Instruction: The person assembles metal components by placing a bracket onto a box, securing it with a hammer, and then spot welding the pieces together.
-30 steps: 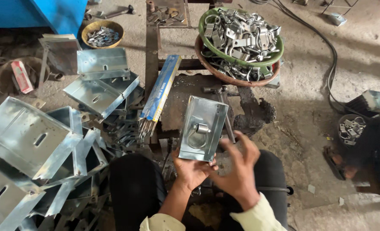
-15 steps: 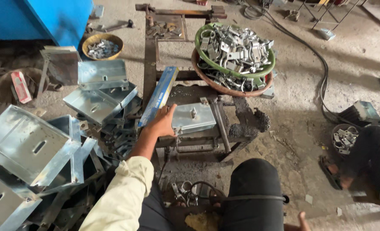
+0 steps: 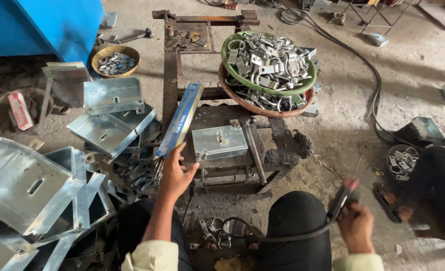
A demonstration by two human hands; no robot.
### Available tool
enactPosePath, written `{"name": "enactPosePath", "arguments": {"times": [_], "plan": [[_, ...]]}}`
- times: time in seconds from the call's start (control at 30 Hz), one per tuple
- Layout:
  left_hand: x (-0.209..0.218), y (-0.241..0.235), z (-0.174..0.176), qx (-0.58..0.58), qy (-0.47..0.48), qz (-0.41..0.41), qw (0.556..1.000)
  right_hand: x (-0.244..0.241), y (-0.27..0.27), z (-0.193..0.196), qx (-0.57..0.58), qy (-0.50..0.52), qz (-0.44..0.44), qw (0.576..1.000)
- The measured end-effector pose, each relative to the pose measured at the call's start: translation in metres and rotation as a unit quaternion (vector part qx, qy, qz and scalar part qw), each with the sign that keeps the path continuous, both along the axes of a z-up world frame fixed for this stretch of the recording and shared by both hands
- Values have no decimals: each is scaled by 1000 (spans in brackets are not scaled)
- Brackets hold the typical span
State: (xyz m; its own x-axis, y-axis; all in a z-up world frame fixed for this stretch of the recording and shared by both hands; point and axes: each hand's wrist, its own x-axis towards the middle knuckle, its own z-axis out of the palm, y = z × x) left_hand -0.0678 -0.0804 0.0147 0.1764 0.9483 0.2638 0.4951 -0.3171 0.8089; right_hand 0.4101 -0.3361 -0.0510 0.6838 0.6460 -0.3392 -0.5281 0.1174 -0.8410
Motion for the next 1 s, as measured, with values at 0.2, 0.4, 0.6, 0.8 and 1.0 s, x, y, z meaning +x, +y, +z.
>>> {"name": "enactPosePath", "arguments": {"times": [0.2,0.4,0.6,0.8,1.0], "plan": [[6,-24,5,82,-75,51,992,-73,97,107,221,79,108,966],[-8,-10,-7,83,-146,117,979,-206,152,62,110,-42,57,991],[-16,-10,-12,109,-145,137,974,-247,135,53,79,-315,126,937],[-2,-12,-16,83,-154,121,977,-253,132,65,3,-304,174,937],[8,-6,-20,75,-202,89,973,-247,140,58,20,-315,160,935]]}}
